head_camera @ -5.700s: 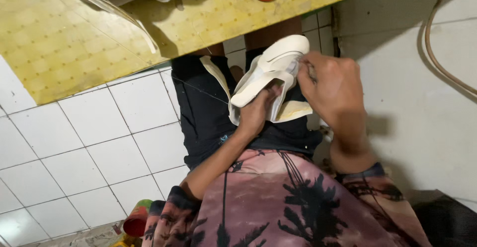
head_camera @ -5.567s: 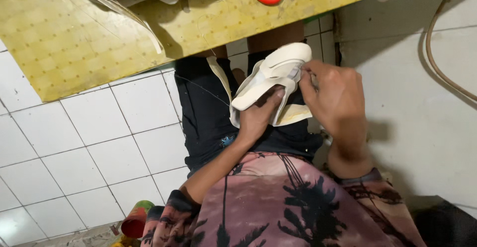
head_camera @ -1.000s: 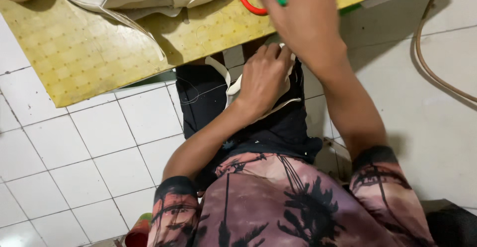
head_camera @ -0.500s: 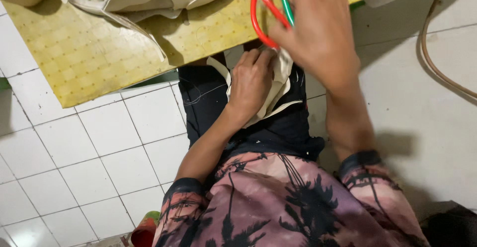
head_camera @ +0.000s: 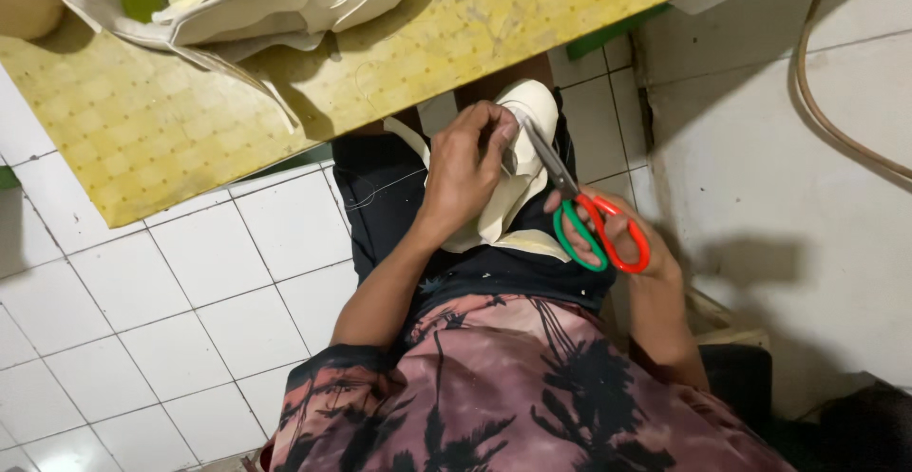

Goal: The person sews a white shoe using a needle and thread, pulling the thread through the shoe's upper. They then use scissors to cut the thread and continue sewing the shoe.

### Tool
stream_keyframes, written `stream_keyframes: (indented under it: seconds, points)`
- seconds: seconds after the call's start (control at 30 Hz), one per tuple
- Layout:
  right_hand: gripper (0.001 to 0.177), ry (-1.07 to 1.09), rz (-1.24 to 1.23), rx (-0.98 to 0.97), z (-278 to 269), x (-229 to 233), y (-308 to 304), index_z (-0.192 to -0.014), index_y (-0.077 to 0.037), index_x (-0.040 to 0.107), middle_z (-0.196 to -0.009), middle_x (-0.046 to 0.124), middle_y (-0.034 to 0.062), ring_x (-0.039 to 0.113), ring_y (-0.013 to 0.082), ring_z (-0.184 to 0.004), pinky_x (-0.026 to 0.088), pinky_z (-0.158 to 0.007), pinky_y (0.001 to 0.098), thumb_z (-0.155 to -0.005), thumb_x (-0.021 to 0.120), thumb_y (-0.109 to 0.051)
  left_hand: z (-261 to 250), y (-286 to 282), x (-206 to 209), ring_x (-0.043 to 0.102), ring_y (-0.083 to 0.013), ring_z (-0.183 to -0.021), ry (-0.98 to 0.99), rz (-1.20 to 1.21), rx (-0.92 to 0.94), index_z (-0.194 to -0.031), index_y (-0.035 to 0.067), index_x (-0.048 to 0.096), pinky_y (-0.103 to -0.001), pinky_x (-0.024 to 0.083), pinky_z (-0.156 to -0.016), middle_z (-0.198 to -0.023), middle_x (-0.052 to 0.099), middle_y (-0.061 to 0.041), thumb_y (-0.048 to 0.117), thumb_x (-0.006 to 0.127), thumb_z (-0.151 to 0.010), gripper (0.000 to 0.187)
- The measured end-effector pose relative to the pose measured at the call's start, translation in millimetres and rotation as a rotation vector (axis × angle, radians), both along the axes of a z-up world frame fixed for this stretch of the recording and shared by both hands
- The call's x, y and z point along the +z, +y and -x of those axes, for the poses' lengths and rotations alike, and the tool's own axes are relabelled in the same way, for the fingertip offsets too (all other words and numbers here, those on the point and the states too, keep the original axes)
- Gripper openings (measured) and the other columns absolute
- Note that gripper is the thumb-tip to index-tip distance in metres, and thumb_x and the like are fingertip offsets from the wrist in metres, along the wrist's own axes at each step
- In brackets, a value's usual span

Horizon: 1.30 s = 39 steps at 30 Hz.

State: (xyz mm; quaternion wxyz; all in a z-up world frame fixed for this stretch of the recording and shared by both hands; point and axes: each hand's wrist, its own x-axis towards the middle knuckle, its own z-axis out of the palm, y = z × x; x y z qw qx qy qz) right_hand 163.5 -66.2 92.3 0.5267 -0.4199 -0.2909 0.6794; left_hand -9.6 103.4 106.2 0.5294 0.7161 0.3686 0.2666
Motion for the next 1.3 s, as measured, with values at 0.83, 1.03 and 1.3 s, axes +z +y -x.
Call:
stream_keyframes:
  seconds: [0.83,1.03,1.3]
  points:
    - [0.1,0.555,0.027,-0.125,-10,-113,-34,-0.138,0.001,0.057,-0.126,0.065,0.0247,0.052,0.0098,-0.054,0.046,-0.029,0.0131,-0.081,0.05,-0.08,-2,-1,2,0.066,-0.0335,-0.078,-0.061,0.028,0.01,-0.096,0.008,0.065,-0.043,0.052,-0.074,-0.08,0.062,-0.012,0.015,0.06,-0.101,0.01]
    - [0.098,0.568,0.003,-0.149,-9,-119,-35,-0.137,0.002,0.057,-0.134,0.062,0.024,0.051,0.0093,-0.056,0.045,-0.029,0.012,-0.081,0.053,-0.078,-2,-1,0,0.065,-0.0342,-0.077,-0.057,0.028,0.002,-0.096,0.009,0.065,-0.044,0.052,-0.073,-0.079,0.061,-0.013,0.015,0.061,-0.1,0.009]
    - [0.084,0.433,-0.034,-0.033,-23,-111,-30,-0.126,0.014,0.055,-0.05,0.048,0.0061,0.045,0.0105,-0.029,0.042,-0.023,0.0231,-0.088,0.069,-0.06,-2,-1,5,0.067,-0.0344,-0.078,-0.055,0.003,0.036,-0.099,0.011,0.066,-0.043,0.053,-0.075,-0.081,0.064,-0.011,0.015,0.062,-0.1,0.005]
